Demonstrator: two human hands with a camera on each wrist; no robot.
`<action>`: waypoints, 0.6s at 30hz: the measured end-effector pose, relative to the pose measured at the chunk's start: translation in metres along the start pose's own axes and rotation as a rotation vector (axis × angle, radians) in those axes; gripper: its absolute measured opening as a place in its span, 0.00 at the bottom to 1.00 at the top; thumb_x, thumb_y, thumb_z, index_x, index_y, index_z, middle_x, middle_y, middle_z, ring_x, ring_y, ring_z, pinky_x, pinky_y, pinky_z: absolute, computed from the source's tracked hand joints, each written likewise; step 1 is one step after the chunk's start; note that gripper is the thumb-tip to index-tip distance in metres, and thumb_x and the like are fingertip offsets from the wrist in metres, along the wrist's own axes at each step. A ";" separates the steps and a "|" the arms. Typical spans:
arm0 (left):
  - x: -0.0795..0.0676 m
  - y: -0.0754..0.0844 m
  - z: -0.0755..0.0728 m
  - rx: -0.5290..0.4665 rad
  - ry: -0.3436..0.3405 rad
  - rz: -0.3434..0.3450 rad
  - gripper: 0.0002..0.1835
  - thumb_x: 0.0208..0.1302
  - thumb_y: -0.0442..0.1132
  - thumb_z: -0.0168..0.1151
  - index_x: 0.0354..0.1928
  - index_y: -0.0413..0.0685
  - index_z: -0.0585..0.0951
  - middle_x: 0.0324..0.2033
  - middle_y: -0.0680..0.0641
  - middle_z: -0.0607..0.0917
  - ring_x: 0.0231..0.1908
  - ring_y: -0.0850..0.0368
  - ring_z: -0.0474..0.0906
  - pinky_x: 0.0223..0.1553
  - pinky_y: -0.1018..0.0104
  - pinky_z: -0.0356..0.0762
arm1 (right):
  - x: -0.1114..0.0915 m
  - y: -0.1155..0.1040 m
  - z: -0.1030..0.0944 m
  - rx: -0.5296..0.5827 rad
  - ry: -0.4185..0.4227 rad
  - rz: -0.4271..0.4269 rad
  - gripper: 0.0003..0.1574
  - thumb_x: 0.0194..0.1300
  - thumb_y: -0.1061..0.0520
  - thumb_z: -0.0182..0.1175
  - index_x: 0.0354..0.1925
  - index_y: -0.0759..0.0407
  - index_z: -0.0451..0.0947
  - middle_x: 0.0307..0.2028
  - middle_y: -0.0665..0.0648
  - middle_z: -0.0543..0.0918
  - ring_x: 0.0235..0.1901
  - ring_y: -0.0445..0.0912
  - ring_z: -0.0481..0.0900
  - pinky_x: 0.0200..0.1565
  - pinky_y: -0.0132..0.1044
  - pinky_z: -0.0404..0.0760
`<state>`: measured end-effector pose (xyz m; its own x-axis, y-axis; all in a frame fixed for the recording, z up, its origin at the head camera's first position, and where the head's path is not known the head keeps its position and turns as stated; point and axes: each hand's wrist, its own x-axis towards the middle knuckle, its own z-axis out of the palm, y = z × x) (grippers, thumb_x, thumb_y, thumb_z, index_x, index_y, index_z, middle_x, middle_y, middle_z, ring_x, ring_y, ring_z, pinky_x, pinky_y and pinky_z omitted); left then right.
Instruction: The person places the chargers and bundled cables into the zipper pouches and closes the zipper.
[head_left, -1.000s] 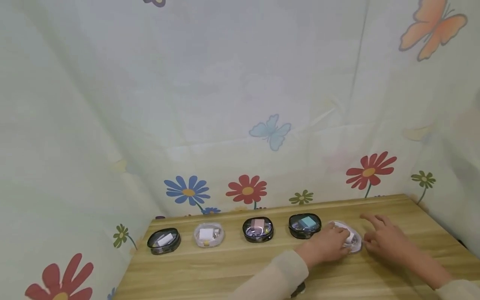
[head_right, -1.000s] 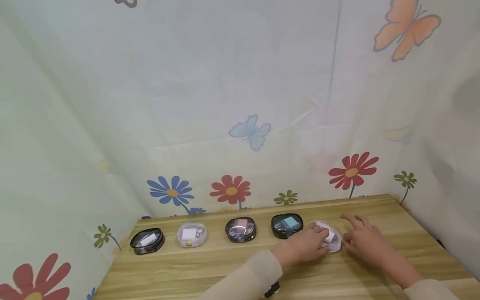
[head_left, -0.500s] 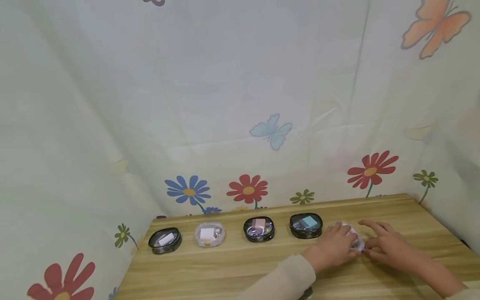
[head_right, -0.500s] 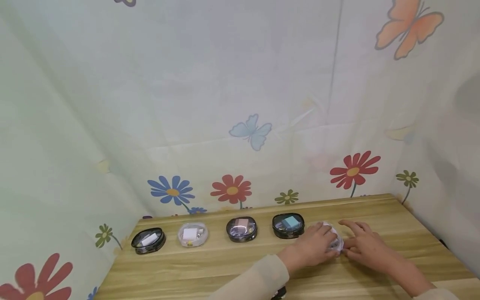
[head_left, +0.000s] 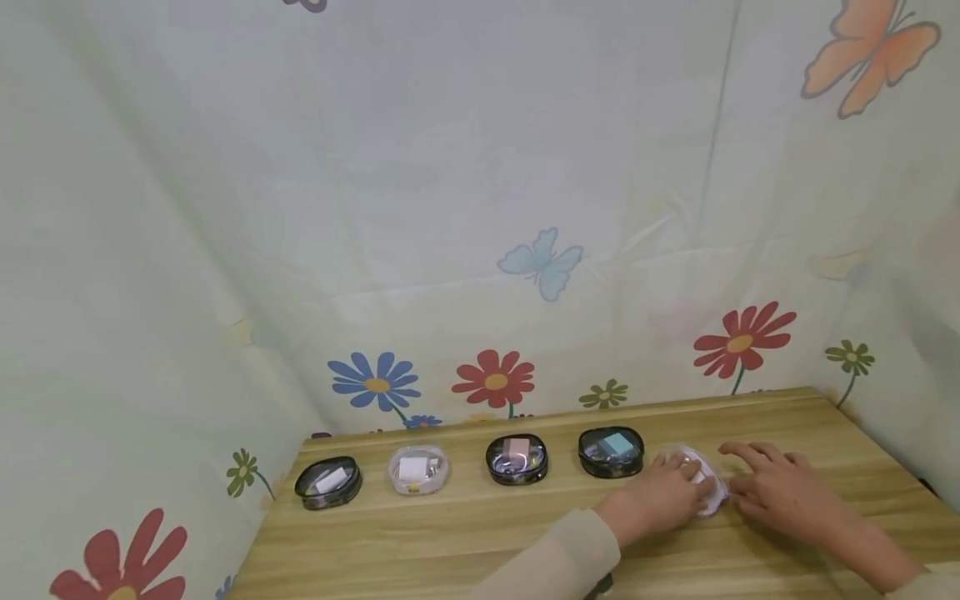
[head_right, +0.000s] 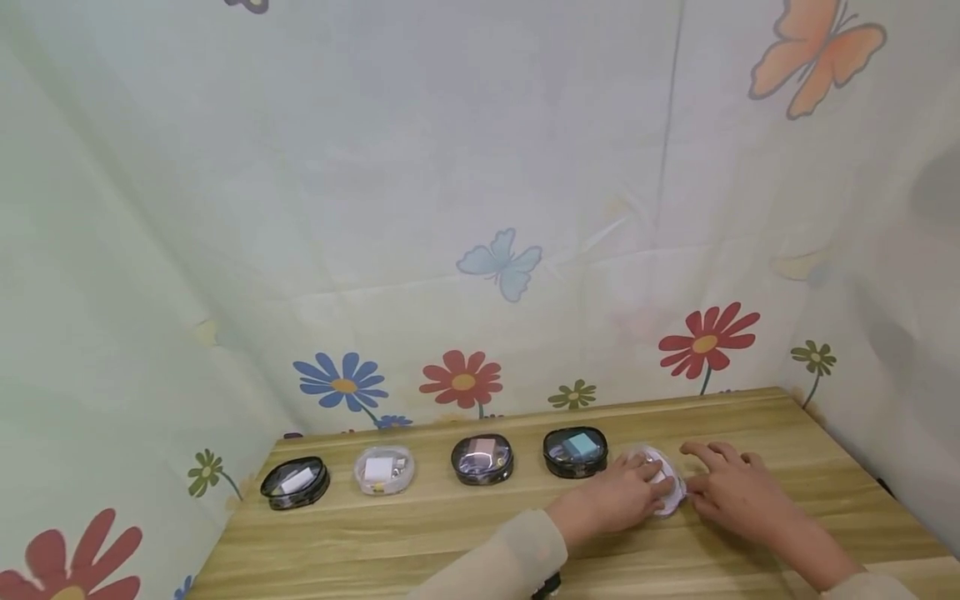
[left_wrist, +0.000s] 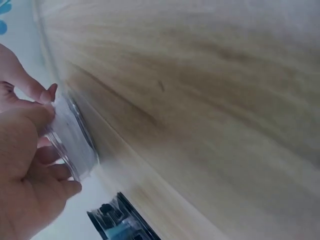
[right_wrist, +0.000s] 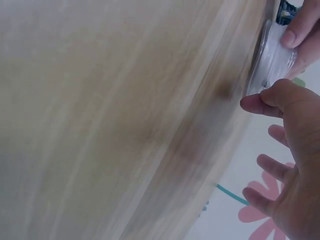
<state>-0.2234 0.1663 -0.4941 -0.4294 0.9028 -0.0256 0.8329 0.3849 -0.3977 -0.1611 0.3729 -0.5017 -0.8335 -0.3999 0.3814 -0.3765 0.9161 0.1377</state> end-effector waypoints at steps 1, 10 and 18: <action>-0.001 -0.002 0.001 0.007 0.008 0.016 0.22 0.80 0.58 0.43 0.72 0.73 0.69 0.69 0.61 0.70 0.66 0.61 0.65 0.66 0.65 0.68 | 0.001 0.001 0.001 -0.006 0.001 0.002 0.07 0.54 0.48 0.77 0.30 0.36 0.87 0.56 0.56 0.80 0.53 0.59 0.77 0.39 0.66 0.78; 0.001 -0.005 0.001 0.017 0.032 0.080 0.24 0.81 0.56 0.41 0.74 0.70 0.67 0.69 0.58 0.70 0.66 0.60 0.66 0.66 0.66 0.68 | 0.007 0.011 0.003 -0.033 -0.011 0.021 0.11 0.58 0.47 0.73 0.24 0.34 0.81 0.56 0.56 0.81 0.52 0.60 0.78 0.39 0.68 0.78; 0.003 0.002 -0.002 0.023 0.030 0.000 0.21 0.81 0.48 0.46 0.71 0.64 0.70 0.64 0.61 0.73 0.62 0.61 0.70 0.62 0.65 0.73 | 0.014 0.008 0.000 0.018 -0.041 0.072 0.20 0.59 0.49 0.71 0.19 0.35 0.72 0.54 0.57 0.81 0.52 0.62 0.78 0.41 0.70 0.77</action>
<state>-0.2224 0.1699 -0.4929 -0.4182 0.9084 0.0019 0.8245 0.3805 -0.4188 -0.1761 0.3744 -0.4949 -0.8745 -0.3338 0.3520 -0.3216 0.9422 0.0943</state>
